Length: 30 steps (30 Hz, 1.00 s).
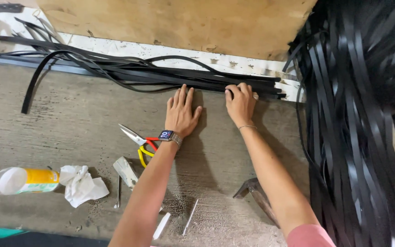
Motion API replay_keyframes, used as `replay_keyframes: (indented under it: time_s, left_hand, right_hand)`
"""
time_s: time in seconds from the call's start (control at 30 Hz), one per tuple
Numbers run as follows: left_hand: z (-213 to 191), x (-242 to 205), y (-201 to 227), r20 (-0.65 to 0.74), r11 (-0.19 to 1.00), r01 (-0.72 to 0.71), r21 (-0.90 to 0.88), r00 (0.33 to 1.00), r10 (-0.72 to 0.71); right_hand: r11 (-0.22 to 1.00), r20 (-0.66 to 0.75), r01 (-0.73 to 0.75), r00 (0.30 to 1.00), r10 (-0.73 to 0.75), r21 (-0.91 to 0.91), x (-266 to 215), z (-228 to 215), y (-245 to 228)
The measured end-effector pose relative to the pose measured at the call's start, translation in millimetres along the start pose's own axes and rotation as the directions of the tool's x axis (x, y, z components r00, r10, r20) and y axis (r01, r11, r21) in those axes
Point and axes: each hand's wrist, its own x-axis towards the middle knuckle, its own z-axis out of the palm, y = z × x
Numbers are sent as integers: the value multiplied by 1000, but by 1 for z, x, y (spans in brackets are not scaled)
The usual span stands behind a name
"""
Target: The person uses a hammer and nail to drive nails into a black leather strip on a wooden workbench. They repeatedly position the nail and strike it, then move the strip aside and repeat the process on a new strip.
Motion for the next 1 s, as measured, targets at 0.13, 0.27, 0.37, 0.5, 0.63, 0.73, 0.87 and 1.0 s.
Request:
replay_keyframes:
  time_s: [0.13, 0.27, 0.37, 0.5, 0.63, 0.73, 0.87, 1.0]
  left_hand:
    - [-4, -1, 3, -4, 1000, 9, 22, 1000, -9]
    - [6, 1, 0, -34, 999, 19, 39, 999, -18]
    - [44, 6, -12, -144, 996, -12, 89, 989, 25]
    - [73, 14, -22, -285, 993, -114, 41, 951, 121]
    - [34, 8, -7, 4, 998, 63, 9, 998, -63]
    - [52, 22, -7, 39, 994, 112, 15, 993, -112]
    - [65, 20, -5, 1, 976, 142, -166, 990, -144]
    - [83, 20, -3, -181, 971, 97, -220, 974, -139]
  right_hand:
    - [996, -72, 30, 997, -36, -85, 3, -12, -16]
    - [980, -168, 169, 968, -185, -103, 10, 2, -40]
    - [930, -132, 327, 942, -308, 166, 25, 4, -93]
    - [784, 118, 379, 863, -491, 491, 49, -13, -188]
    - [828, 412, 406, 727, -549, 386, 69, 37, -258]
    - [840, 400, 400, 747, -530, 366, 90, 96, -292]
    - [832, 358, 397, 767, -533, 388, 110, 161, -320]
    - [638, 231, 640, 605, -762, 428, 112, 173, -333]
